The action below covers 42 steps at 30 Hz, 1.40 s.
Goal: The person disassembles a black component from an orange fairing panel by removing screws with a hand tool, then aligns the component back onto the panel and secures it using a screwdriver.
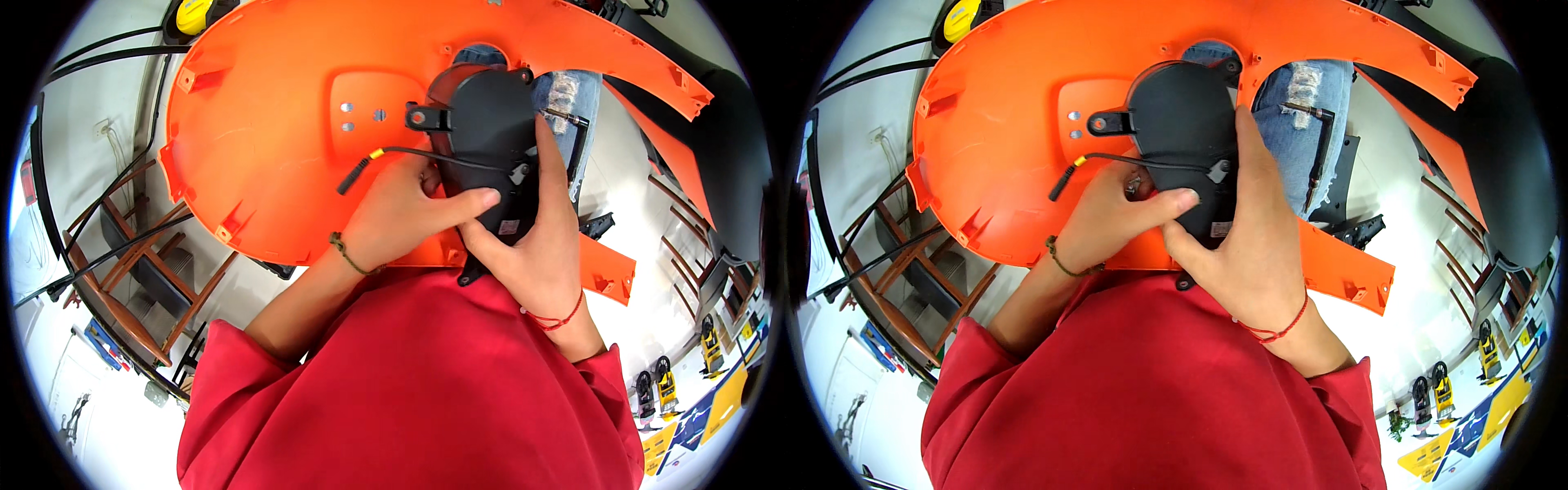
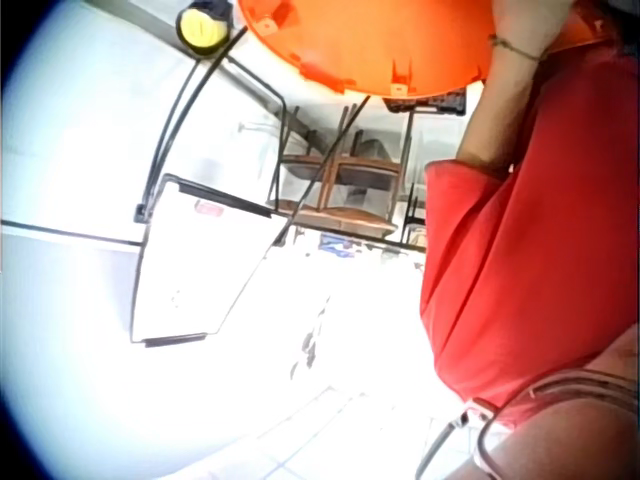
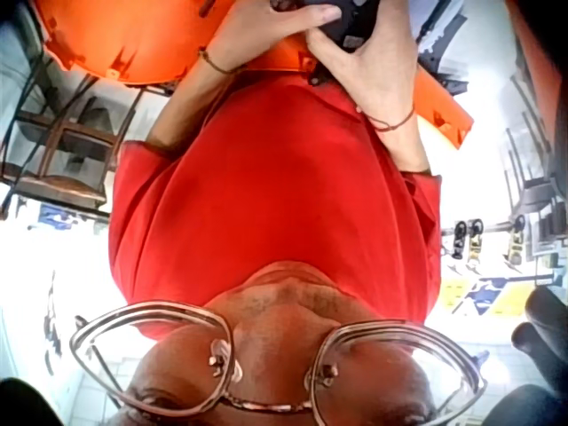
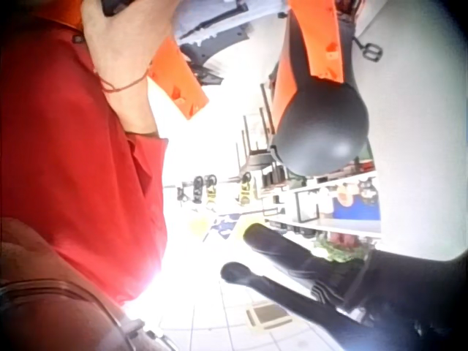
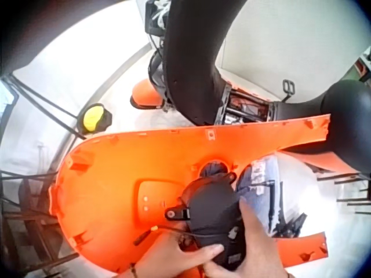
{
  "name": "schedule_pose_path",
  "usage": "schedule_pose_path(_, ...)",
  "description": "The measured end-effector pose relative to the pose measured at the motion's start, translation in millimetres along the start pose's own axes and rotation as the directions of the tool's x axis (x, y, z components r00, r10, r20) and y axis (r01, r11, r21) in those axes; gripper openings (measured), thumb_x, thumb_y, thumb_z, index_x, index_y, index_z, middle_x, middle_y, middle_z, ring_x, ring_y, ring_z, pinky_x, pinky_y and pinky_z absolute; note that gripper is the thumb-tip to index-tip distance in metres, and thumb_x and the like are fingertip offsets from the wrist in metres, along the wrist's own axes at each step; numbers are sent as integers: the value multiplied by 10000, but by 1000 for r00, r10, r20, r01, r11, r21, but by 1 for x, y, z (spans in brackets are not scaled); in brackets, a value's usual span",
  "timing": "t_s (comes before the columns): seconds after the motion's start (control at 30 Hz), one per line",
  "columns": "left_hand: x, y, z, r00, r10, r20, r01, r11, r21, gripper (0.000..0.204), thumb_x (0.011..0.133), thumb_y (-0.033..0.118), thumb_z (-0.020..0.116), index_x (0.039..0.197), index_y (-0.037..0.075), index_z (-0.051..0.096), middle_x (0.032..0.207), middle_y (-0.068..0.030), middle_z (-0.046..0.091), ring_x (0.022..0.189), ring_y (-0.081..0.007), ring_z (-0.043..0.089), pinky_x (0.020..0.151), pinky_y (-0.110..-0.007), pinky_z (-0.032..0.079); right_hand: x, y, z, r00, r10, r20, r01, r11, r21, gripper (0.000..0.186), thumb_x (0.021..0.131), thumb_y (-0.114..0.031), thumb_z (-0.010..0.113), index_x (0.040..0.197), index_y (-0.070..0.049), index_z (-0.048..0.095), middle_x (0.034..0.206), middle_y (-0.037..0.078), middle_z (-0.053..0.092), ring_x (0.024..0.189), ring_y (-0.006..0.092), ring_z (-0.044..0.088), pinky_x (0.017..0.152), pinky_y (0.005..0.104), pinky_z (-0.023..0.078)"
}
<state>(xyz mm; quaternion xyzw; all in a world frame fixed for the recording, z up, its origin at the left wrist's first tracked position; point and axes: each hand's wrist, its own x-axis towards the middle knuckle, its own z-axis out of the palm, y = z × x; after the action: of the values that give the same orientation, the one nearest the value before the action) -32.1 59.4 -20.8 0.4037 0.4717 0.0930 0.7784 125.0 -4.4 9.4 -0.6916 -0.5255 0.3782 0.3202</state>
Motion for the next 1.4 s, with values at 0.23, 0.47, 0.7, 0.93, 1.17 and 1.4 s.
schedule_pose_path(0.23,-13,4,-14,979,94,-181,-132,969,-207,446,848,271,736,1135,-45,605,1060,-66,640,949,-118,577,819,-264,447,-2,11,-55,989,2,148,-19,994,111,608,808,-151,759,1335,8,503,1269,158,590,1166,270,583,974,361,450)
schedule_pose_path(0.47,-36,-13,-50,957,193,-216,-245,937,-248,537,934,425,558,1271,8,525,1189,-97,611,1081,-200,596,930,-350,478,-22,55,-119,980,188,-70,-187,982,29,472,887,-46,644,1342,-20,520,1293,109,608,1197,217,571,950,334,470)
schedule_pose_path(0.7,-75,-4,-73,822,381,-424,-506,829,-237,537,962,490,441,1305,81,504,1171,-98,640,1012,-223,650,879,-334,538,-50,93,-139,948,314,-58,-319,943,-92,467,901,-127,664,1328,1,527,1290,142,609,1177,243,590,968,344,477)
schedule_pose_path(0.93,-78,-13,-58,801,430,-417,-532,830,-165,496,1008,443,423,1251,21,515,1083,-88,651,918,-199,662,828,-295,541,-88,106,-172,908,386,-163,-401,913,-70,472,911,-146,659,1336,4,519,1284,145,611,1179,245,591,984,347,469)
schedule_pose_path(1.17,-91,0,-52,796,452,-403,-556,809,-192,429,1034,415,354,1189,65,547,1088,-30,608,986,-108,595,881,-250,496,-108,102,-185,888,353,-296,-325,935,142,397,961,-89,576,1331,34,499,1265,149,612,1195,228,575,1007,319,446)
schedule_pose_path(1.4,-128,14,-79,601,431,-673,-706,681,-194,287,1004,297,468,1099,40,552,994,-31,547,831,-129,538,718,-245,455,-83,67,-148,966,215,-142,-206,976,76,378,940,-53,580,1310,9,532,1244,140,632,1183,222,593,991,325,461)
